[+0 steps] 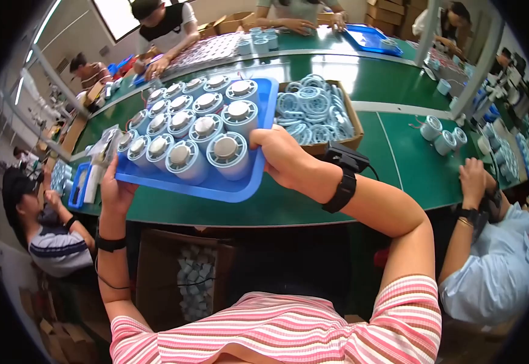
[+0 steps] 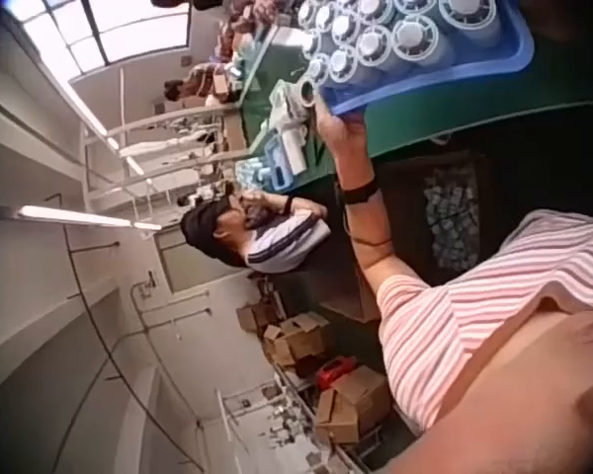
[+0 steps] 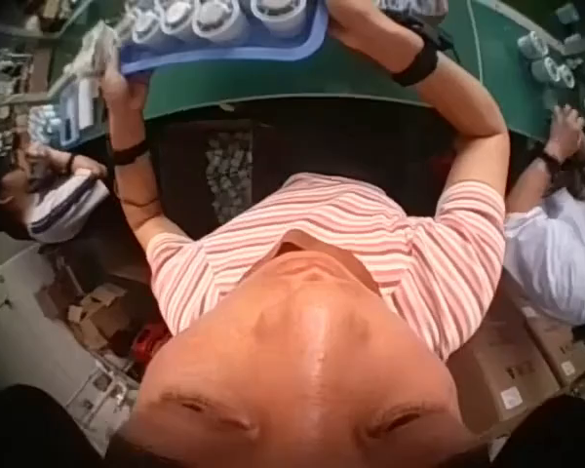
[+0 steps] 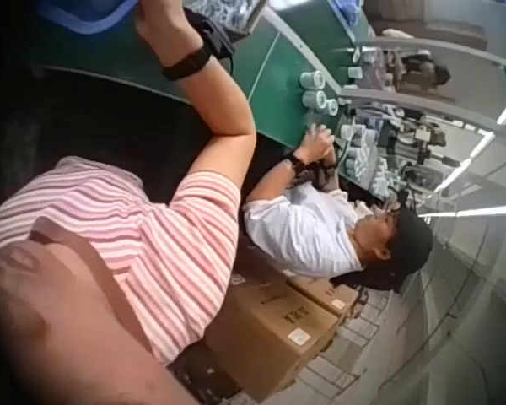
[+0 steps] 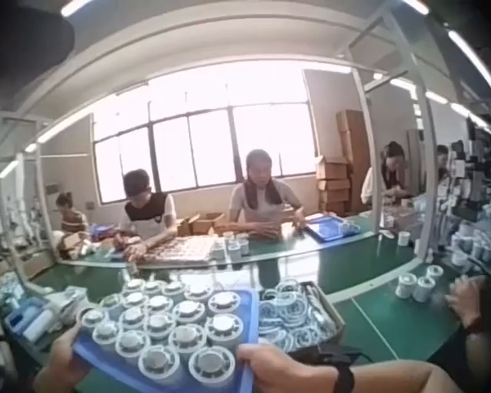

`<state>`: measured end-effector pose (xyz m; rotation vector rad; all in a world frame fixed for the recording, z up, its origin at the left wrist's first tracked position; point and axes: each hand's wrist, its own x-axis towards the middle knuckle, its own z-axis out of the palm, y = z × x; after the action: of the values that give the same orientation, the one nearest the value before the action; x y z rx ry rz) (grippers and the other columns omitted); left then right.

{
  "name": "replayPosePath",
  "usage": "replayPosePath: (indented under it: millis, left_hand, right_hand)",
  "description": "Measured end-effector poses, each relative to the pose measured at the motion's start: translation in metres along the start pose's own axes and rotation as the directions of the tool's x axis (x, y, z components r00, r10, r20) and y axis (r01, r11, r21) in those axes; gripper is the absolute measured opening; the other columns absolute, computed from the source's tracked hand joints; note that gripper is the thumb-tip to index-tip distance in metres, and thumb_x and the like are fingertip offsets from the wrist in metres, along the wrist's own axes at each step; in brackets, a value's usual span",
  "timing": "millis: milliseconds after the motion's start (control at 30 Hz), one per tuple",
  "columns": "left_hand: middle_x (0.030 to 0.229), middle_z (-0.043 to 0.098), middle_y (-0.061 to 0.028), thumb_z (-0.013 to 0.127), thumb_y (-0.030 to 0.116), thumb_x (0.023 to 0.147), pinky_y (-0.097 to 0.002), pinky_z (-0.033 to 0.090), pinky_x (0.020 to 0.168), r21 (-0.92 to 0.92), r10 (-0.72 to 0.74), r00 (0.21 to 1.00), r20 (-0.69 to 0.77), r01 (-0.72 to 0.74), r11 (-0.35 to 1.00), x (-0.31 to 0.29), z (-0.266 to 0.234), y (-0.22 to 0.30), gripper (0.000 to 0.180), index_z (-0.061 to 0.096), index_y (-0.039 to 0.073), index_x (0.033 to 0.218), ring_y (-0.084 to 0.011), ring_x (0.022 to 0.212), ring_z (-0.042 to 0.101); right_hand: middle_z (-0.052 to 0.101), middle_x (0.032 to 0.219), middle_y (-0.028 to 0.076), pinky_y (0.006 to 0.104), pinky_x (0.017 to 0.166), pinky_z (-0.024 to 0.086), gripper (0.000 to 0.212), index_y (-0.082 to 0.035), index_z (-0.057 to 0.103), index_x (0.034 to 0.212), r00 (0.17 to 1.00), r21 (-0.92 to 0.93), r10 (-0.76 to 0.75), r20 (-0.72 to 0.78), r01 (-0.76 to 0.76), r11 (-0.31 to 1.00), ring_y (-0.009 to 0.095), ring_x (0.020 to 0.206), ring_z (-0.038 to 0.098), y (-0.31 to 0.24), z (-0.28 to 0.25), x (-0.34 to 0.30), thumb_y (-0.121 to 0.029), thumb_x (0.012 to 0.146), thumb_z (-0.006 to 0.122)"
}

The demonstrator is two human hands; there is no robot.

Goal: The person picks up a motor assembly from a tray and a plastic cover from a box, then presses the cover onto the motor by hand. They pull on the attached wires to check the connection before placing the finished unit on the table, repeating this process for several units.

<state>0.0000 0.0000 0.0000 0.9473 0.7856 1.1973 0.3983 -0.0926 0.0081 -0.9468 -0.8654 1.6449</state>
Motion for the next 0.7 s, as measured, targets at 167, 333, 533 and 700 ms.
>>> replayPosePath:
  millis: [167, 333, 533, 700]
  left_hand:
    - [0.129, 0.07, -0.0084, 0.041, 0.032, 0.113, -0.0395, 0.062, 0.088, -0.078, 0.058, 0.988, -0.145, -0.07, 0.994, -0.046, -0.028, -0.005, 0.041, 0.056, 0.006, 0.141, -0.0227, 0.111, 0.071]
    - [0.128, 0.07, -0.0082, 0.041, 0.032, 0.113, -0.0384, 0.063, 0.084, -0.014, 0.101, 0.979, -0.177, -0.106, 0.994, -0.048, -0.044, -0.05, 0.041, 0.056, 0.006, 0.141, -0.0222, 0.11, 0.071]
    - [0.124, 0.071, -0.0112, 0.042, 0.032, 0.112, -0.0378, 0.063, 0.08, -0.006, 0.045, 0.967, -0.253, -0.048, 0.999, -0.028, -0.024, -0.069, 0.041, 0.055, 0.005, 0.14, -0.0233, 0.107, 0.071]
    - [0.128, 0.069, -0.0124, 0.044, 0.029, 0.112, -0.0405, 0.06, 0.092, 0.075, 0.051, 0.963, -0.263, -0.032, 0.997, 0.018, -0.047, -0.079, 0.042, 0.055, 0.002, 0.141, -0.0253, 0.112, 0.07]
  right_hand:
    - [0.069, 0.112, 0.013, 0.0386, 0.086, 0.062, 0.032, 0.007, 0.06, 0.122, 0.998, 0.05, 0.062, 0.018, -0.063, 0.997, 0.023, 0.099, 0.072, 0.022, 0.041, 0.019, -0.002, 0.093, 0.05]
    - [0.07, 0.111, 0.012, 0.0378, 0.085, 0.061, 0.033, 0.006, 0.062, 0.125, 0.989, -0.095, 0.147, 0.015, -0.145, 0.985, 0.022, 0.097, 0.072, 0.041, 0.015, 0.049, -0.006, 0.095, 0.052]
    - [0.07, 0.114, 0.013, 0.0374, 0.086, 0.061, 0.036, 0.005, 0.06, 0.129, 0.985, -0.465, 0.155, -0.074, -0.172, 0.868, 0.024, 0.098, 0.073, 0.043, -0.007, 0.069, -0.011, 0.097, 0.055]
    - [0.069, 0.117, 0.014, 0.0364, 0.086, 0.06, 0.037, 0.005, 0.06, 0.129, 0.99, -0.516, 0.105, -0.091, -0.137, 0.845, 0.023, 0.098, 0.071, 0.042, -0.022, 0.08, -0.013, 0.098, 0.057]
